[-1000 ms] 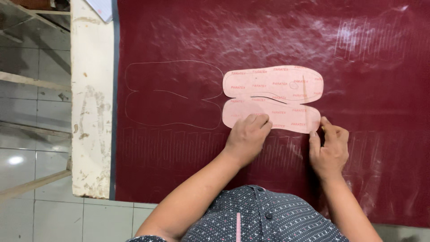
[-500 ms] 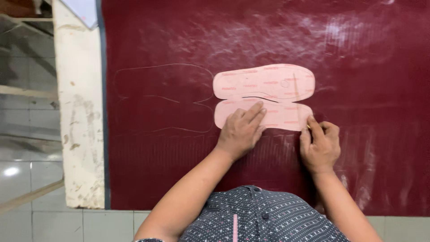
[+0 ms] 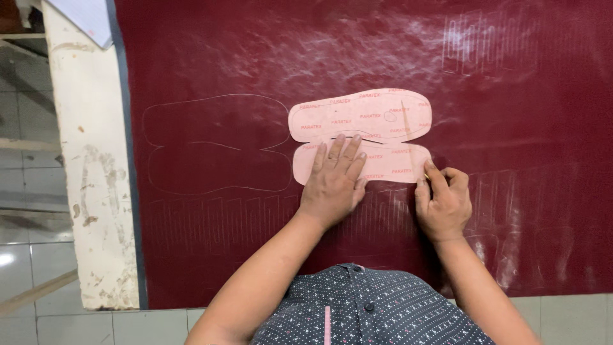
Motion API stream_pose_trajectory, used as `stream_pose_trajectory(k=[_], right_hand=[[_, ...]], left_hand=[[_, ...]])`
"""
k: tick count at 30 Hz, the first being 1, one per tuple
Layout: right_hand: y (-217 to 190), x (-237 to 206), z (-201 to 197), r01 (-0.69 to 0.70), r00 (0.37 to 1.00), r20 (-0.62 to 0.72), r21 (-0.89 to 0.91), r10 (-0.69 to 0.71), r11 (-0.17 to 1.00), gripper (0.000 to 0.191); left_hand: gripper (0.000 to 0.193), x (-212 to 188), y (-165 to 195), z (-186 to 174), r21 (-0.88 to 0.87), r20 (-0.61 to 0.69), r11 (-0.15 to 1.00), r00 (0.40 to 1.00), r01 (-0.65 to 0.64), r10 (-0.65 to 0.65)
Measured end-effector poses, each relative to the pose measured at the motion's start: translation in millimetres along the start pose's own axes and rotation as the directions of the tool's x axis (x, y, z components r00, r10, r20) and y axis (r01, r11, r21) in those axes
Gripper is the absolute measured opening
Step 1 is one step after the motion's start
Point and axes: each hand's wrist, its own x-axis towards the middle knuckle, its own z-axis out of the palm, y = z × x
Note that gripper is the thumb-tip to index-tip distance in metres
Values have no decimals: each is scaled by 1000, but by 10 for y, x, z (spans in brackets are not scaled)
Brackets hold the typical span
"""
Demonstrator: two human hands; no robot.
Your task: The person spreads a large red material sheet over the work table, then picks up pink paper shoe patterns from a nearby table and lays them on the sheet. They hold the patterns flat with one hand and trace around their edges with a pointed stylus, repositioning the patterns to trace additional outlines on the sheet.
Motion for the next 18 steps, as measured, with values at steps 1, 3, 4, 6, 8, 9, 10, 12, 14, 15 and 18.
stream_pose_trajectory(k=[1,3,4,6,8,9,10,12,14,15,18], right_hand=[[-1,2,0,-2,1000,1,-2,2,1000,34],[-4,4,4,-9,1000,13,-8,9,1000,33],[-2,4,6,-14,1000,24,-12,15,1000,33],[3,-2,13,-18,999,35,-18,19,1000,34],[11,-8,26,-14,999,35,-22,15,1000,35],[15,-13,29,-13,999,34,-24,14,1000,35],[17,-18,34,-12,999,33,-27,13,1000,35],[22,-20,43,-10,999,33,-29,11,1000,35],[24,-23,46,-10,999,36,-31,11,999,35],[22,-25,46,-19,999,45,-32,20,999,35],[13,-21,33,-44,996,74,-26,46,999,36]], left_hand=[[49,0,1,-3,-5,15,1000,1000,9,-8],[53,-2,-1,-6,5,21,1000,1000,14,-14],[56,-5,0,-4,20,12,1000,1000,12,-12],[60,-15,-1,-1,31,12,999,1000,11,-11],[60,-19,-9,1,26,30,1000,999,13,-13],[60,-19,-10,2,29,36,999,999,15,-16],[60,-17,-12,2,33,41,999,999,17,-18],[61,-13,-19,-2,39,43,999,999,18,-19],[61,-16,-21,-8,43,36,999,999,16,-18],[61,-15,-23,-11,46,32,999,999,15,-16],[61,-11,-25,-16,52,27,999,1000,14,-15]])
